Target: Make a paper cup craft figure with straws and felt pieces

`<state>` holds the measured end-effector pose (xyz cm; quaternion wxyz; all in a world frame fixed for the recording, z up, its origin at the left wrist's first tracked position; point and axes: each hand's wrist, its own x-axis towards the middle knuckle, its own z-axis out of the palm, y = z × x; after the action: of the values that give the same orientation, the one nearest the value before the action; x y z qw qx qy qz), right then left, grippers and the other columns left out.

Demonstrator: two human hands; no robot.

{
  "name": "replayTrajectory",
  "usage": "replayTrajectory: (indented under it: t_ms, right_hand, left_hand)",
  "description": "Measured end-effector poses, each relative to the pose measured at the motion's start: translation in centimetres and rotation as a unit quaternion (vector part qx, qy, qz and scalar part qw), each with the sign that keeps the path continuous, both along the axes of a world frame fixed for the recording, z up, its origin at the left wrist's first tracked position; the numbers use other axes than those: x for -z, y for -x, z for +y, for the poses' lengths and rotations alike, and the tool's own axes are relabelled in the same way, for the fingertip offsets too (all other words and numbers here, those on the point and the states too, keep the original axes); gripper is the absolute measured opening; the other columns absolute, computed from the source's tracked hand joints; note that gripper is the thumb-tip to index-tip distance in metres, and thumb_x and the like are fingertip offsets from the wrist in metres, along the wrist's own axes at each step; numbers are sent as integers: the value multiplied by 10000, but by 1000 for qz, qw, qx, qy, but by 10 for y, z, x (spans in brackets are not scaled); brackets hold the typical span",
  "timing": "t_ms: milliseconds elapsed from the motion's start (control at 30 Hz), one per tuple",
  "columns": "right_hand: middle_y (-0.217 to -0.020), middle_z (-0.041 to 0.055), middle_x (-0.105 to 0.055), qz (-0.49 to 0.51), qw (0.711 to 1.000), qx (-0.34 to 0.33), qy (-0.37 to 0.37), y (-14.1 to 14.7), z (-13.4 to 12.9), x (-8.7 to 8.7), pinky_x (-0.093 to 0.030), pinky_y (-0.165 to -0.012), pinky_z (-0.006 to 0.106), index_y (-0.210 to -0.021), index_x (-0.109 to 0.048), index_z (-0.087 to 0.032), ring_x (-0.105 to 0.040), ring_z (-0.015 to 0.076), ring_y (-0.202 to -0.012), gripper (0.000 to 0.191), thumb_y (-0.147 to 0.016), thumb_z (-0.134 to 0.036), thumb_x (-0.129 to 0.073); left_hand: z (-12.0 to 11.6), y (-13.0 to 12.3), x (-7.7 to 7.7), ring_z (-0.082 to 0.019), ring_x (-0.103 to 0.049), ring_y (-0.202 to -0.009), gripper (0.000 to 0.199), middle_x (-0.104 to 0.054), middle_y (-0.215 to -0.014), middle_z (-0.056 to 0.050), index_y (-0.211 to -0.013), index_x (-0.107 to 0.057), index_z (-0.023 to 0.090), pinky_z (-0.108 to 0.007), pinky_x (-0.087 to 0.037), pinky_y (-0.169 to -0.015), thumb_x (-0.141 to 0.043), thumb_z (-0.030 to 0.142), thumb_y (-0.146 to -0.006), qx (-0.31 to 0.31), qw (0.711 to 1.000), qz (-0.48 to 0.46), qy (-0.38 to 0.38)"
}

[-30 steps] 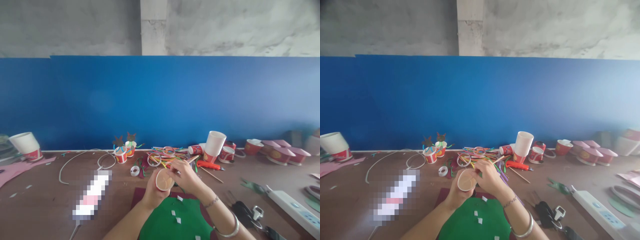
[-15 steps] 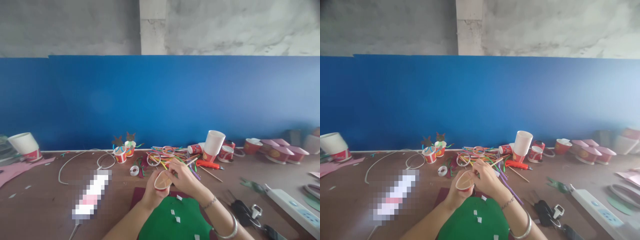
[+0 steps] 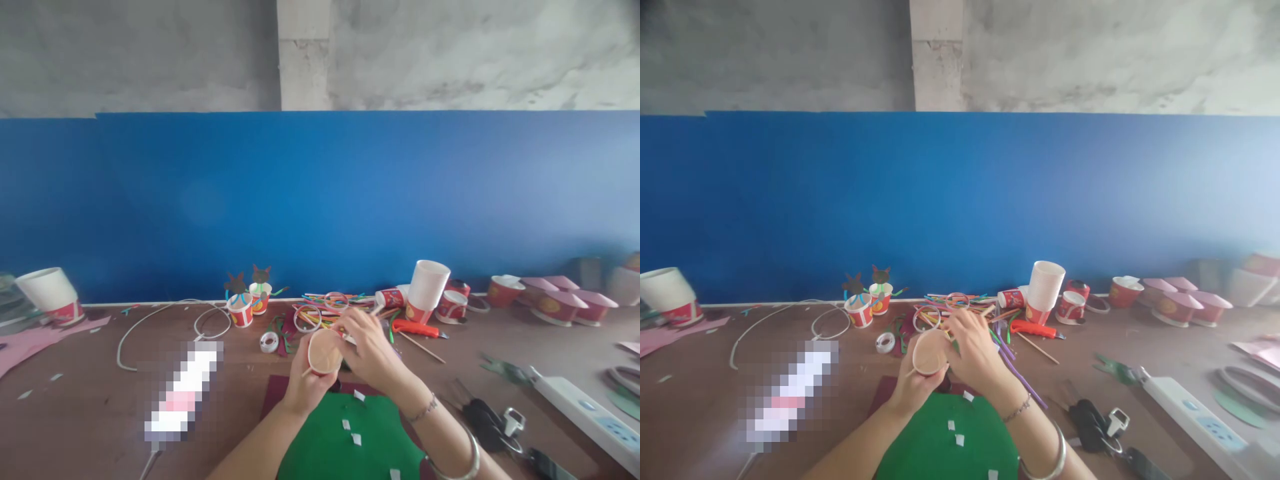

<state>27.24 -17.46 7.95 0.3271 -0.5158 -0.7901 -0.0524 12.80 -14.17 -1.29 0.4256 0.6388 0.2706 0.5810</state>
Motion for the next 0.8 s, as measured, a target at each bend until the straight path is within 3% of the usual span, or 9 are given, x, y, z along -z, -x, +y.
replayTrajectory:
  t_ms: [100,200,333,500,633,800]
  right_hand:
    - [-1236,136,-553,-5,990,113,-80,-21,12,5,-296,-1013,543,-1141,-573,-212,-447,313,-1203,288,-895,-335,-490]
    - [-1358,198,-458,56,976,195,-84,-41,29,21,-329,-1000,582,-1243,-519,-150,-361,358,-1293,440,-904,-418,-433]
    - [-1251,194,-576,134,979,156,-11,-45,38,31,-386,-1017,503,-1185,-573,-121,-491,303,-1217,448,-921,-413,-360]
    - [-1293,157,-572,203,964,161,61,-36,28,16,-405,-1014,484,-1287,-516,-143,-509,292,-1219,525,-882,-466,-431]
    - [-1272,167,-588,190,970,134,77,-24,19,12,-422,-995,490,-1265,-546,-143,-536,302,-1193,509,-873,-455,-455]
    - [-1327,131,-550,113,992,14,59,15,2,21,-393,-1030,492,-1375,-428,-181,-490,271,-1244,525,-870,-324,-454]
  left_hand:
    - [0,1,0,-233,-607,-998,567,-621,-1115,-81,-1172,-483,202,-395,-457,-930,-710,143,-655,-49,998,24,-28]
    - [-2,1,1,-231,-613,-985,564,-624,-1103,-83,-1158,-487,203,-375,-483,-890,-737,179,-653,-23,999,32,-35]
    - [-4,1,2,-225,-629,-947,523,-641,-1071,-80,-1137,-505,198,-357,-497,-861,-740,210,-670,4,999,28,-31]
    - [-4,1,3,-225,-638,-920,472,-654,-1034,-78,-1112,-514,191,-359,-507,-844,-721,220,-688,1,1000,7,-24]
    - [-5,1,3,-220,-641,-906,485,-657,-1026,-72,-1117,-508,195,-360,-512,-833,-720,191,-682,0,1000,16,-18]
    - [-8,-2,1,-256,-622,-1011,539,-645,-1119,-94,-1154,-517,194,-401,-492,-896,-728,178,-659,8,1000,17,13]
